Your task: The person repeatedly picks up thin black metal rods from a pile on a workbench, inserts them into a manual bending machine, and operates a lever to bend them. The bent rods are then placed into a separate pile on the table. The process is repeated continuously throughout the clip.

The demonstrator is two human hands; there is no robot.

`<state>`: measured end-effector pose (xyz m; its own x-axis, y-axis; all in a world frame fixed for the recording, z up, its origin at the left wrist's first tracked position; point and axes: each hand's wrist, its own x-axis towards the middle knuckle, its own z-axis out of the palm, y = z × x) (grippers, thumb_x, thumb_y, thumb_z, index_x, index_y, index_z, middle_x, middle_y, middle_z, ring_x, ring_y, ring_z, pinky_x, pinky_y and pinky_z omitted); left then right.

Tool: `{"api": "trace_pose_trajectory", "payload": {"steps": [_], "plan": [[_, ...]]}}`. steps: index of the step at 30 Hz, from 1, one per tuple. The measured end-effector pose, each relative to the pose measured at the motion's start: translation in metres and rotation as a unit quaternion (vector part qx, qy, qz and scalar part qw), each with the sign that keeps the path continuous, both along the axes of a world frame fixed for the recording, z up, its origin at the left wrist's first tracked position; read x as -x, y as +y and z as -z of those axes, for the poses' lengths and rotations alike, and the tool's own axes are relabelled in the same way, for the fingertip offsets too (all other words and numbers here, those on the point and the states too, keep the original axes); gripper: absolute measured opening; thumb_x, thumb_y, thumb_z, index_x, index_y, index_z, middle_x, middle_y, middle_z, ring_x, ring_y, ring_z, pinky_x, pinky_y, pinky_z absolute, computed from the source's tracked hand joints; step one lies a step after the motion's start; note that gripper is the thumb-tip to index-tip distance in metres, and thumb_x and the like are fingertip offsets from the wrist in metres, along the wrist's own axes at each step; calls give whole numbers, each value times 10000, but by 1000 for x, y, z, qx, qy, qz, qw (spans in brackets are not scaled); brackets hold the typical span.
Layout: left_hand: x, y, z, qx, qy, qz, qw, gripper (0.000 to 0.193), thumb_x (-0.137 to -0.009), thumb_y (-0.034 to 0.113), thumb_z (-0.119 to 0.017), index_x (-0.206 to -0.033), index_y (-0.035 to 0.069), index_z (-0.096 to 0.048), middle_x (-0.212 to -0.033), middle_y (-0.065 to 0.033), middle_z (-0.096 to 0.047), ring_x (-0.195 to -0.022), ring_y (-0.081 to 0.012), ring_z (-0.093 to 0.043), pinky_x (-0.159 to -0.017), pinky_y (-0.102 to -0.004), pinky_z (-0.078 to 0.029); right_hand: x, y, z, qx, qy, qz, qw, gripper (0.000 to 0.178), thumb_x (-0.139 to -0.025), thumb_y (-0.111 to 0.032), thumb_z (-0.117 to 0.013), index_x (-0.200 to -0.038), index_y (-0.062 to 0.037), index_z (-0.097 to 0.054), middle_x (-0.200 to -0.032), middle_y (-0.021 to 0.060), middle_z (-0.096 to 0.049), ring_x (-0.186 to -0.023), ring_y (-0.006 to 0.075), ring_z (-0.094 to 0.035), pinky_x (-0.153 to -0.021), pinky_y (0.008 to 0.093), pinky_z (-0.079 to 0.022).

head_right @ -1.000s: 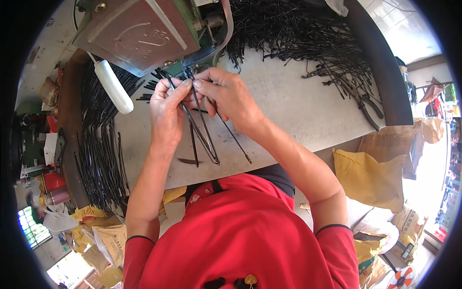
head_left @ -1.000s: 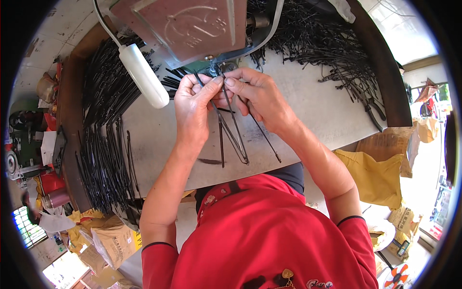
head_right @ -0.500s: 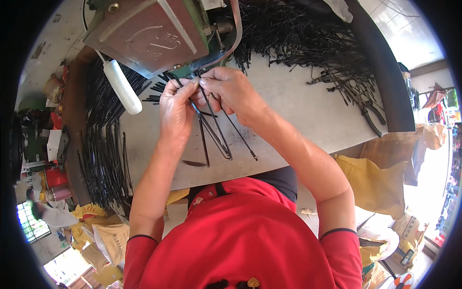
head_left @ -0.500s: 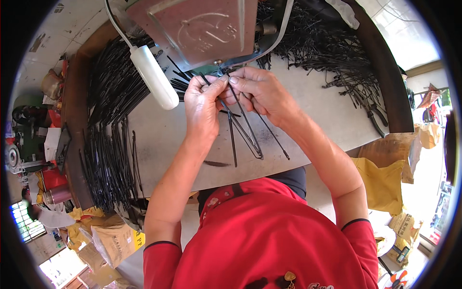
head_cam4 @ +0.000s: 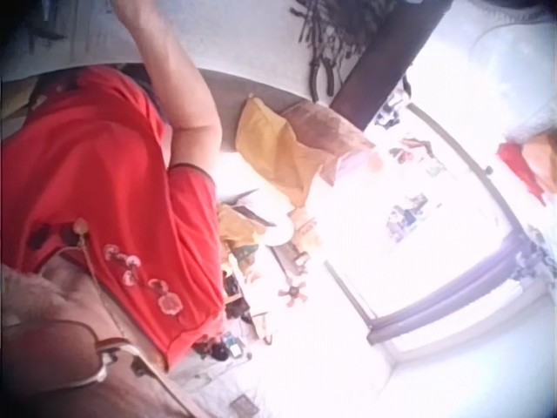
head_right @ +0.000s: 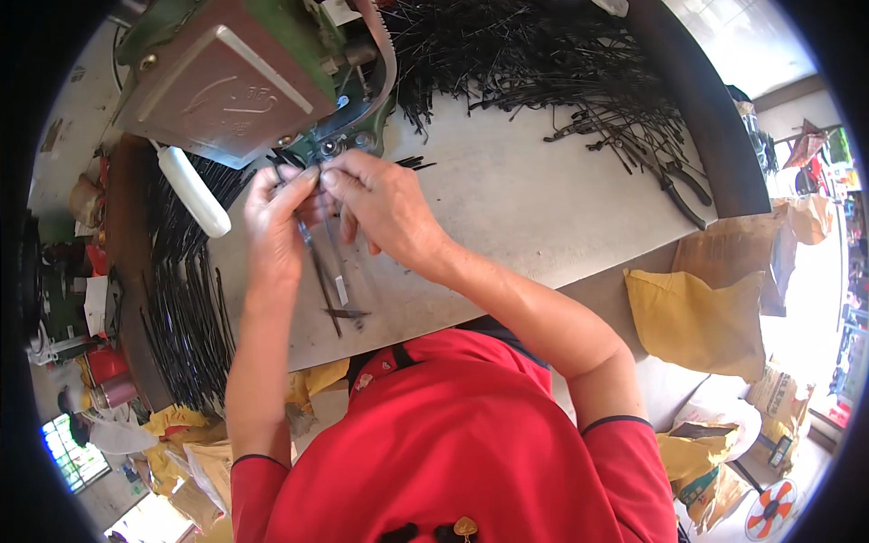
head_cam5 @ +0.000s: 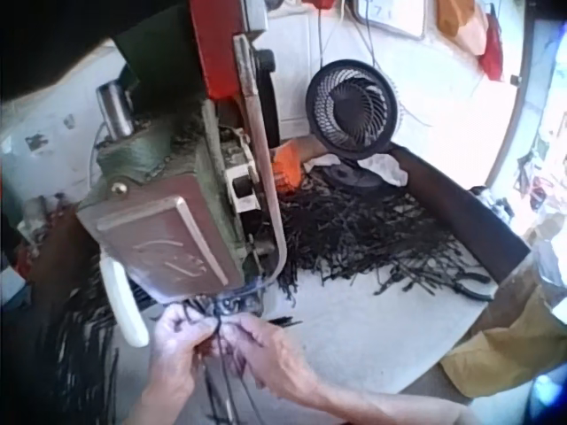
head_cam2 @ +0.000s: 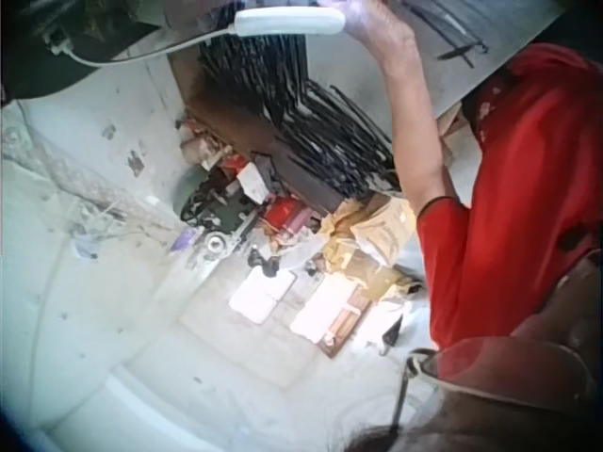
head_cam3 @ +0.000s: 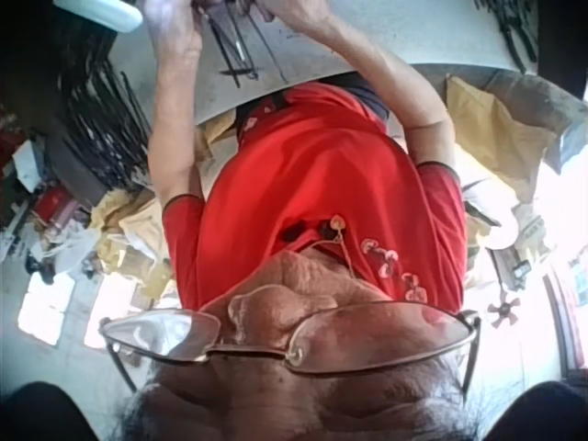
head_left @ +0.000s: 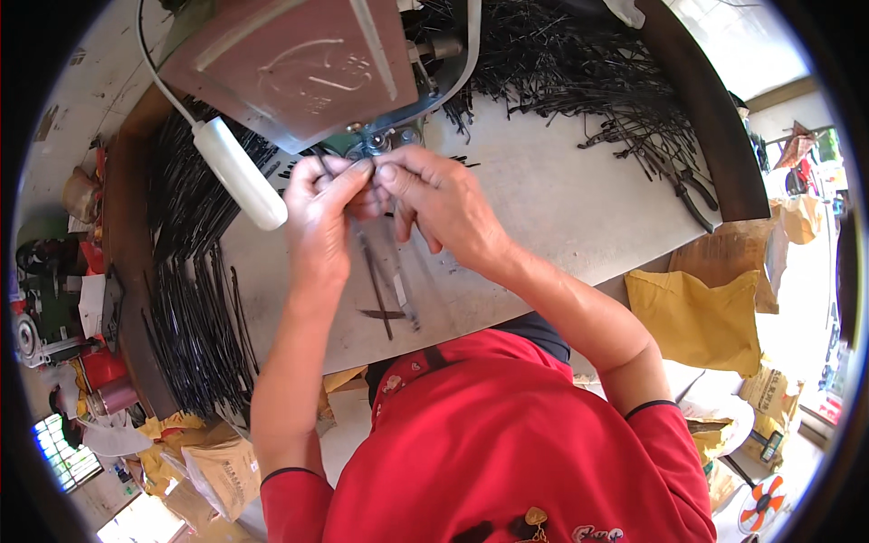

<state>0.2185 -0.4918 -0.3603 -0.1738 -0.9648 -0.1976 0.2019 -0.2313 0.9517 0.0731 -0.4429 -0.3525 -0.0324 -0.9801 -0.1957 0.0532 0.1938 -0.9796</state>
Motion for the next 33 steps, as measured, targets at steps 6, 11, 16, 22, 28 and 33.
{"api": "trace_pose_trajectory", "payload": {"steps": [6,11,16,22,28,33], "plan": [[-115,10,-36,11,-303,8,953,331,-810,98,-682,-1102,14,-550,-908,-82,-643,-749,-158,-640,-682,-264,-514,56,-11,48,163,537,112,820,292,-888,-303,-599,-854,-17,-553,-745,152,-645,-659,366,-640,-561,463,-492],[-140,16,-16,246,-499,-73,828,389,-811,56,-666,-1184,-2,-573,-960,-71,-670,-879,-184,-637,-808,-291,-496,71,-34,55,171,601,102,774,115,-822,-128,-567,-811,-14,-571,-748,165,-642,-689,373,-650,-579,473,-499],[-54,31,-4,291,-463,86,833,125,-830,14,-634,-946,21,-680,-919,-69,-665,-867,-210,-640,-754,-300,-498,81,-18,43,123,626,71,767,69,-777,-49,-536,-766,-2,-585,-719,168,-637,-686,374,-641,-594,463,-498],[-10,25,30,489,-481,87,722,141,-733,-2,-675,-865,44,-665,-838,-79,-599,-784,-274,-568,-667,-374,-482,107,36,12,81,608,-79,786,136,-836,-167,-609,-827,-31,-609,-741,122,-640,-696,331,-609,-623,433,-466],[-8,21,33,529,-494,87,684,174,-750,-26,-652,-906,29,-597,-864,-102,-586,-799,-284,-543,-681,-381,-452,107,43,16,131,612,-29,779,55,-805,-47,-600,-812,7,-591,-846,147,-584,-721,367,-614,-626,452,-477],[-17,32,36,446,-438,52,779,149,-812,-8,-628,-954,16,-590,-856,-106,-573,-793,-260,-548,-689,-348,-451,95,37,19,161,620,-38,767,119,-744,49,-541,-842,6,-593,-904,162,-575,-735,368,-622,-644,452,-490]]}}
